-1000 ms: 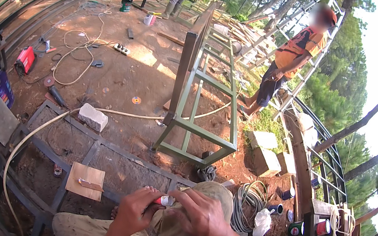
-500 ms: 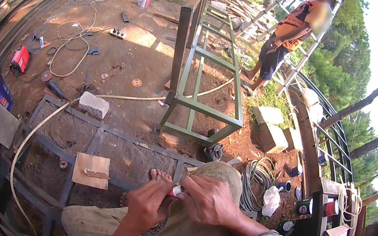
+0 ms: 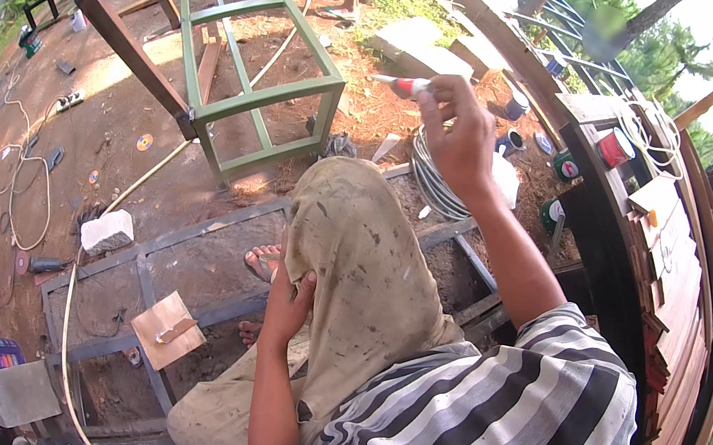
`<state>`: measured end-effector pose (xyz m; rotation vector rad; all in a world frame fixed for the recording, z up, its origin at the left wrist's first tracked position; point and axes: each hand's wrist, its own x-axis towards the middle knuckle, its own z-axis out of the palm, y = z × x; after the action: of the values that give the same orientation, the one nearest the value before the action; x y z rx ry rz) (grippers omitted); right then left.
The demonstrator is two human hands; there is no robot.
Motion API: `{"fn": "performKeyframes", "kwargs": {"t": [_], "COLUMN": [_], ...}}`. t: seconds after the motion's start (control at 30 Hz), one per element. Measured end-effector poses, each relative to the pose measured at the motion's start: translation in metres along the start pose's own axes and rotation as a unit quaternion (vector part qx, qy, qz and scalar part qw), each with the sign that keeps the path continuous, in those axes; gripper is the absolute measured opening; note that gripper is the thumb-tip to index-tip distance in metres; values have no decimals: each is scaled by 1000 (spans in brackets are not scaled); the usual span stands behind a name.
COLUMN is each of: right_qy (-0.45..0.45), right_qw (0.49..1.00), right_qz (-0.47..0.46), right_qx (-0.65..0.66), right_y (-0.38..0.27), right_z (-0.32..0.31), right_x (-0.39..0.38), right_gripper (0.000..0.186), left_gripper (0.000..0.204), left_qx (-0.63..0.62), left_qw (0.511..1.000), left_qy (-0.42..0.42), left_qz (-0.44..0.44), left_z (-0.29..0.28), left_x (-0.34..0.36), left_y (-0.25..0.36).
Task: The person sits on a metal frame and opens a small red paint can. They pour the yellow paint onto a small piece of cardboard and use a wooden stick to mix it. The person then applies the mixed paint to the metal frame using their finger.
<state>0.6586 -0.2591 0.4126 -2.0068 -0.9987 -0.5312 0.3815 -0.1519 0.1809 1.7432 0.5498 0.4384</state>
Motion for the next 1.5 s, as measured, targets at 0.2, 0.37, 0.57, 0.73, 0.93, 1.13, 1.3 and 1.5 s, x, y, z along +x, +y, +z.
{"fn": "performKeyframes", "kwargs": {"t": [0.2, 0.37, 0.57, 0.73, 0.93, 1.13, 1.3, 1.5], "right_qy": [212, 265, 216, 216, 229, 185, -126, -324], "right_qw": [899, 833, 823, 834, 828, 924, 991, 930], "right_qz": [152, 179, 220, 206, 197, -52, -44, -95], "right_qx": [-351, -451, -477, -464, -472, -332, -18, 146], "right_y": [116, 189, 223, 231, 228, 145, 71, -62], "right_z": [-165, -254, -272, -267, -265, -160, -53, 24], "right_x": [39, 34, 2, -5, -3, 10, -36, -70], "right_gripper": [28, 32, 34, 34, 35, 35, 39, 63], "left_gripper": [52, 36, 40, 43, 37, 45, 44, 21], "left_qx": [-108, -17, 102, 116, 50, 74, -4, -425], "left_qw": [991, 990, 984, 980, 980, 987, 968, 616], "left_qy": [-51, -45, -48, -33, -37, 18, 94, 538], "left_qz": [-59, -132, -142, -156, -190, -139, -233, -388], "left_z": [-13, -18, -26, -23, -11, -20, -8, -30], "left_x": [1, -2, -14, -21, -11, -20, -25, -34], "left_y": [-22, -63, -107, -161, -167, -198, -193, -212]}}
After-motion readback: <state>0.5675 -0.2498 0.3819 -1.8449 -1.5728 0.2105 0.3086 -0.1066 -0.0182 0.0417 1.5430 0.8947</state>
